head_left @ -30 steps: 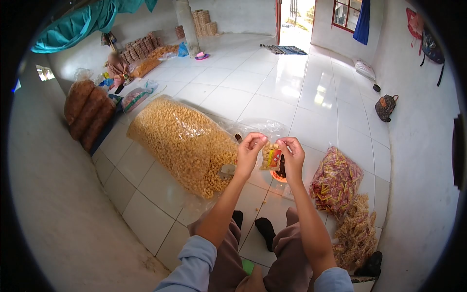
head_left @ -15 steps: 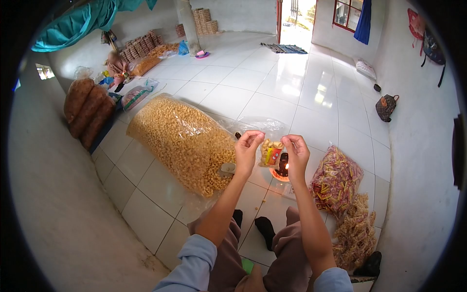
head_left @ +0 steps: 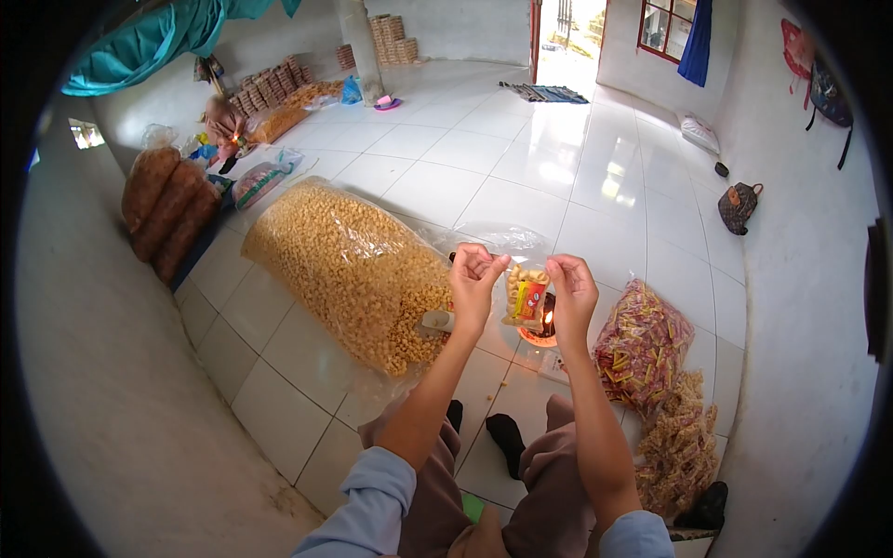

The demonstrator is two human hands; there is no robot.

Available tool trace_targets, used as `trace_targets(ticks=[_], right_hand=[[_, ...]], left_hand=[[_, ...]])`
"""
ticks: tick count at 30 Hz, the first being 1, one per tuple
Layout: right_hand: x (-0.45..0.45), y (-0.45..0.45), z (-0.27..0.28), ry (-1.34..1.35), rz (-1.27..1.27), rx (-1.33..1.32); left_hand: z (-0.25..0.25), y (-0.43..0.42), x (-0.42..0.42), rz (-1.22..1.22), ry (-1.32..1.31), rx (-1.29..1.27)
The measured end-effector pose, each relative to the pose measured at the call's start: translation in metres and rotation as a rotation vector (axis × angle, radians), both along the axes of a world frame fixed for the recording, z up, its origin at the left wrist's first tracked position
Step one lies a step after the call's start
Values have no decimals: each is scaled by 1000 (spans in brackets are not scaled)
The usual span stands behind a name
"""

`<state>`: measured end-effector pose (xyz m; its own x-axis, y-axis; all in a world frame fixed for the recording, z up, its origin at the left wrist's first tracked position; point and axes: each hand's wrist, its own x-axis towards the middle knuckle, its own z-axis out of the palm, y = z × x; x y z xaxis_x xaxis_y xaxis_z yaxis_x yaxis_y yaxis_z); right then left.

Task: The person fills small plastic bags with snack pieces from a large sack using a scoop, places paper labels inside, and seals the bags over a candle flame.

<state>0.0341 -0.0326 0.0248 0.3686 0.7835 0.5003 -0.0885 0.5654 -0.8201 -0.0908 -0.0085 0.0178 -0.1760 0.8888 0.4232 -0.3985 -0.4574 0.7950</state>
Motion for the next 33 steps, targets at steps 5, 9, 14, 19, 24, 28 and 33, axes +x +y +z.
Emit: trace_targets(ticks=[5,9,14,19,24,28,33], right_hand=[[-1,-1,0,-11,5,69],[1,-4,4,-218,-82,29],[-2,-9,10,-309,-179,-9],[-5,-13,16,-393,-268,0],[-4,-14,16,-514,-361,60],[-3,-12,15,-657,-413,100],[-3,-12,12,-846,-410,72]], left_hand=[[8,-5,-2,30,99,-13],[13,-8,-8,21,208,-21],[11,-7,-11,131,344,-6],[22,-15,-11,342,564,157],[21,-14,-11,407,633,259],[19,-12,-14,466,776,371],[15,-10,-18,389,849,322]])
